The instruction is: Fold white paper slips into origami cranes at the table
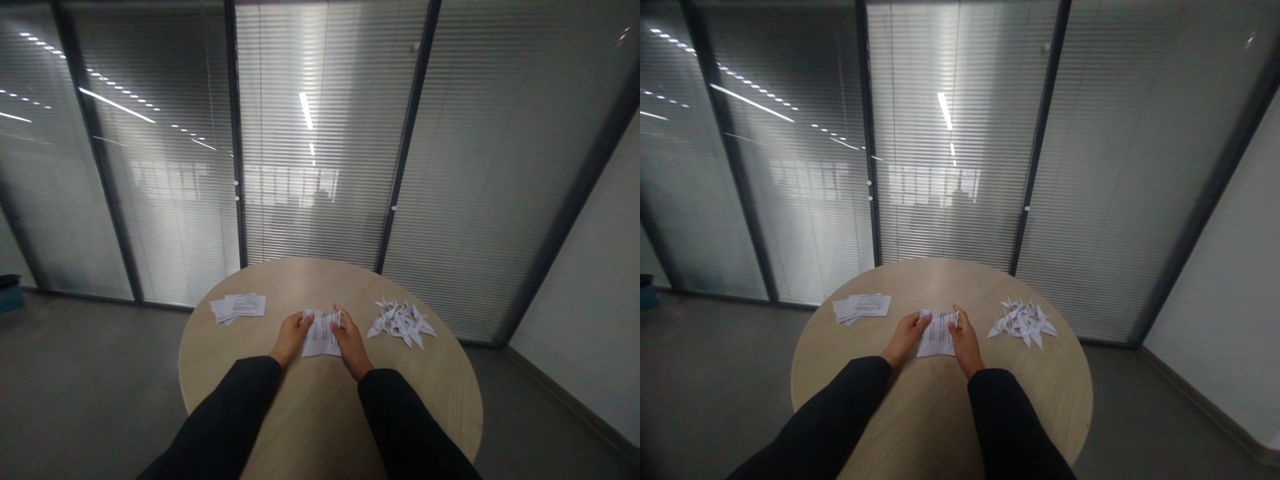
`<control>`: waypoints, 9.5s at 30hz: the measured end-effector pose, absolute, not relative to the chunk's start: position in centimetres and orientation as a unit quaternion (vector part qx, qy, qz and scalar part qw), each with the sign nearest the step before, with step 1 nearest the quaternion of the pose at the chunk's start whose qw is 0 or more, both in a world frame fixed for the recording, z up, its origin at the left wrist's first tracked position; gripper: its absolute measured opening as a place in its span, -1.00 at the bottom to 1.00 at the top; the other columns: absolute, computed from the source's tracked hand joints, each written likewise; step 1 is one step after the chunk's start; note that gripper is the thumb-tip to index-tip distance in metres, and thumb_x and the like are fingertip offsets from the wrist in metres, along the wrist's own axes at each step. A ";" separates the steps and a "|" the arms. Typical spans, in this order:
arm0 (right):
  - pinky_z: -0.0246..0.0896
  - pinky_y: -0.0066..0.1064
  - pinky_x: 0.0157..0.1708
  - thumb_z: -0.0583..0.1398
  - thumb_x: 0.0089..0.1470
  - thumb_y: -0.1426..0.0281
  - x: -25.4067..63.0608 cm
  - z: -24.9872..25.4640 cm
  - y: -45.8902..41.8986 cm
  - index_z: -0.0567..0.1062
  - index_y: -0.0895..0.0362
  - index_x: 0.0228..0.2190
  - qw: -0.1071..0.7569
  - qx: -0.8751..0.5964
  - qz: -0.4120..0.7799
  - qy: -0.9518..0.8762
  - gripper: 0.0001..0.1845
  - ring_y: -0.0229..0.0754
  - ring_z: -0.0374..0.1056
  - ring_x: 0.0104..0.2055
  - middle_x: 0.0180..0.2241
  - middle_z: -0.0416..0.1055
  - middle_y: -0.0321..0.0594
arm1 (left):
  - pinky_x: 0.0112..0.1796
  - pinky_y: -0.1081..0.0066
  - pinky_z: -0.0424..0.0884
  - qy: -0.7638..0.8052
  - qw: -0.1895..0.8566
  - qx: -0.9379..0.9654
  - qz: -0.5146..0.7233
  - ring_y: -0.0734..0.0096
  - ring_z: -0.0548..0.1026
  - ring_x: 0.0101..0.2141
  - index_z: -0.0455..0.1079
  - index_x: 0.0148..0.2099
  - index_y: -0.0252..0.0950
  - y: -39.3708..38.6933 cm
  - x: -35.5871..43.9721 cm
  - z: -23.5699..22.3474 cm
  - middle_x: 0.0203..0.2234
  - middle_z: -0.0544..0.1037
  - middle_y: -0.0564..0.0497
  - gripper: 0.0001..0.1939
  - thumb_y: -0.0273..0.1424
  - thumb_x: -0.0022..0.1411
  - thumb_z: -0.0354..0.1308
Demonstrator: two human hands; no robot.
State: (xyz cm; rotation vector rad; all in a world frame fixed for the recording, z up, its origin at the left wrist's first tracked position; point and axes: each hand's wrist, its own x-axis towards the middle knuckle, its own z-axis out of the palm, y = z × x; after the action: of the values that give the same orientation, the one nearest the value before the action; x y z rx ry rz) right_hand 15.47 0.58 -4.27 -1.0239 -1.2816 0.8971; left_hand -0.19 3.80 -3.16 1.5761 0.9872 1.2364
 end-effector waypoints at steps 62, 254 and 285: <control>0.20 -0.40 -0.47 0.33 -0.30 0.13 15.3 -3.6 -0.3 0.54 0.21 -0.54 0.488 -0.467 0.471 -0.567 -0.62 -0.17 0.39 -0.51 -0.54 0.51 -0.22 | -0.64 0.51 0.20 0.377 0.533 0.593 0.471 0.45 0.38 -0.67 0.36 -0.49 -0.36 3.0 -0.8 -1.7 -0.67 0.45 0.03 -0.63 -0.17 -0.22 0.34; 0.32 -0.27 -0.24 0.24 -0.14 0.33 15.5 -3.0 -0.3 0.19 0.12 0.00 0.629 -0.442 0.333 -0.546 -0.37 -0.10 0.44 -0.27 -0.28 0.48 -0.16 | -0.41 0.33 0.49 0.309 0.659 0.570 0.381 0.28 0.55 -0.49 0.39 -0.21 -0.49 2.4 0.1 -2.8 -0.43 0.57 -0.20 -0.47 -0.31 -0.24 0.42; 0.22 -0.38 -0.47 0.34 -0.30 0.19 16.2 -2.5 -0.3 0.47 0.18 -0.47 0.591 -0.499 0.356 -0.524 -0.64 -0.13 0.36 -0.46 -0.51 0.48 -0.25 | -0.42 0.41 0.43 0.341 0.609 0.607 0.381 0.31 0.54 -0.51 0.42 -0.35 -0.44 3.2 -0.4 -3.0 -0.54 0.56 -0.10 -0.56 -0.26 -0.27 0.40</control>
State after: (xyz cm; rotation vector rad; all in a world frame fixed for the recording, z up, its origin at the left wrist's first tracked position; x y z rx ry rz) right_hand 16.18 -0.28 -2.50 -1.1619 -1.2181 0.8279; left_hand -0.44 3.18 -2.96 1.4014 0.7878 0.8805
